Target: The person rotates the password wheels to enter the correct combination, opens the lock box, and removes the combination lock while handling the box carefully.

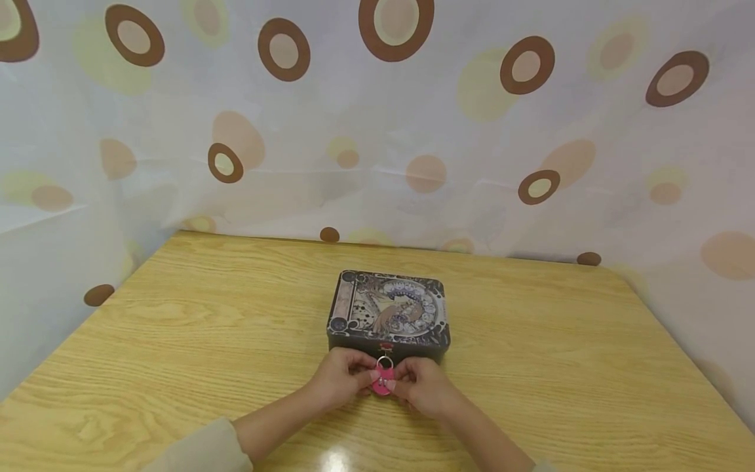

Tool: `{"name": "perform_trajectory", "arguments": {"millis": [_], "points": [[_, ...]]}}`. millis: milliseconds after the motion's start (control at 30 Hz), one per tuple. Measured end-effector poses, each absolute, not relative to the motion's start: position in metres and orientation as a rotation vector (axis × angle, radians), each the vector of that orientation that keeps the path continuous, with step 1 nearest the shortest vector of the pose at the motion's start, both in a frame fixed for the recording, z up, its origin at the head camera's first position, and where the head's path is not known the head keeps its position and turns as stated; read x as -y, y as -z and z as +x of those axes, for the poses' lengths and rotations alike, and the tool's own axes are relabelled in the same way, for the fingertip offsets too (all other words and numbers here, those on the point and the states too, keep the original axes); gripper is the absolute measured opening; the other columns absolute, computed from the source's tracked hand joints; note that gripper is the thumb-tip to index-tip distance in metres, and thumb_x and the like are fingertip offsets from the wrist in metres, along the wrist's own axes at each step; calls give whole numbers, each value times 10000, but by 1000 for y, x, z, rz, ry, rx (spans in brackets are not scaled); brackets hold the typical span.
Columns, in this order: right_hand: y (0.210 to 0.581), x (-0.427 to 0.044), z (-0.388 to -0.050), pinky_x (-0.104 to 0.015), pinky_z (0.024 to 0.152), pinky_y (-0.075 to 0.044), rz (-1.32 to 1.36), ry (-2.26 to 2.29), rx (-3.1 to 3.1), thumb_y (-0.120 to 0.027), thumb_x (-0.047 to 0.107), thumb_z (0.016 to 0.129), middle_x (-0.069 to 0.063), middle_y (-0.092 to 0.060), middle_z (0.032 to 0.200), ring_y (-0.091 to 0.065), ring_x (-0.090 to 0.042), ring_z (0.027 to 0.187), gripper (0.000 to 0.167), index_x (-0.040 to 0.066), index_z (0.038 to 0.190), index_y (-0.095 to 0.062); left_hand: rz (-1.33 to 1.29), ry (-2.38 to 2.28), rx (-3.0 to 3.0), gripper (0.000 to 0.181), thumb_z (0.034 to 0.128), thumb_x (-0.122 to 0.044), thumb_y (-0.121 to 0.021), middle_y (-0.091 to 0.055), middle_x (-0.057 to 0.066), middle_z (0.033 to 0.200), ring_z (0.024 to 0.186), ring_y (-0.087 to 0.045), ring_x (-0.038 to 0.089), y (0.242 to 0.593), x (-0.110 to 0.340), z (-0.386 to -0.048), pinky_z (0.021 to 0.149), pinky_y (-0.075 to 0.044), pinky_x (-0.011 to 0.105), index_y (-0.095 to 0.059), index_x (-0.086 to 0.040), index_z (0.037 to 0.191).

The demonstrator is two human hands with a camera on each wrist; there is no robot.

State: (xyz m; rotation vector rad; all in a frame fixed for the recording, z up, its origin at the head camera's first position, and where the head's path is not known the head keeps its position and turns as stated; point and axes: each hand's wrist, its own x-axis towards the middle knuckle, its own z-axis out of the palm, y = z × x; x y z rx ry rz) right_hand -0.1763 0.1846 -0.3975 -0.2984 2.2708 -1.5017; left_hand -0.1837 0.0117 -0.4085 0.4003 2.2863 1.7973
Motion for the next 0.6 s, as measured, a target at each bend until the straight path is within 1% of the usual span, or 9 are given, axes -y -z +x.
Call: {"name": "perform_trajectory", "arguments": {"millis": [133,333,600], "points": [[396,-185,-176,-166,483,-394,-291,1480,-2288,-574,70,883,14,-489,674,-448,-66,584,197,-120,926,-545,391,-1799,-2281,95,811,53,-636,-664,214,733,576,-568,100,409,-12,-184,519,-545,207,-653,139,849],[393,-186,-175,-186,509,-428,-256,1447,-2303,-517,86,927,-4,-512,683,-479,-103,631,217,-123,970,-557,354,-1788,-2276,99,815,49,-638,-659,198,737,584,-565,106,407,-13,-184,533,-554,225,-650,137,859],[393,-186,-175,-196,510,-436,-220,1428,-2329,-494,108,947,-6,-513,672,-484,-110,631,240,-118,986,-566,350,-1789,-2277,101,818,42,-639,-660,188,744,595,-570,110,406,-13,-184,536,-555,230,-651,131,866]]}}
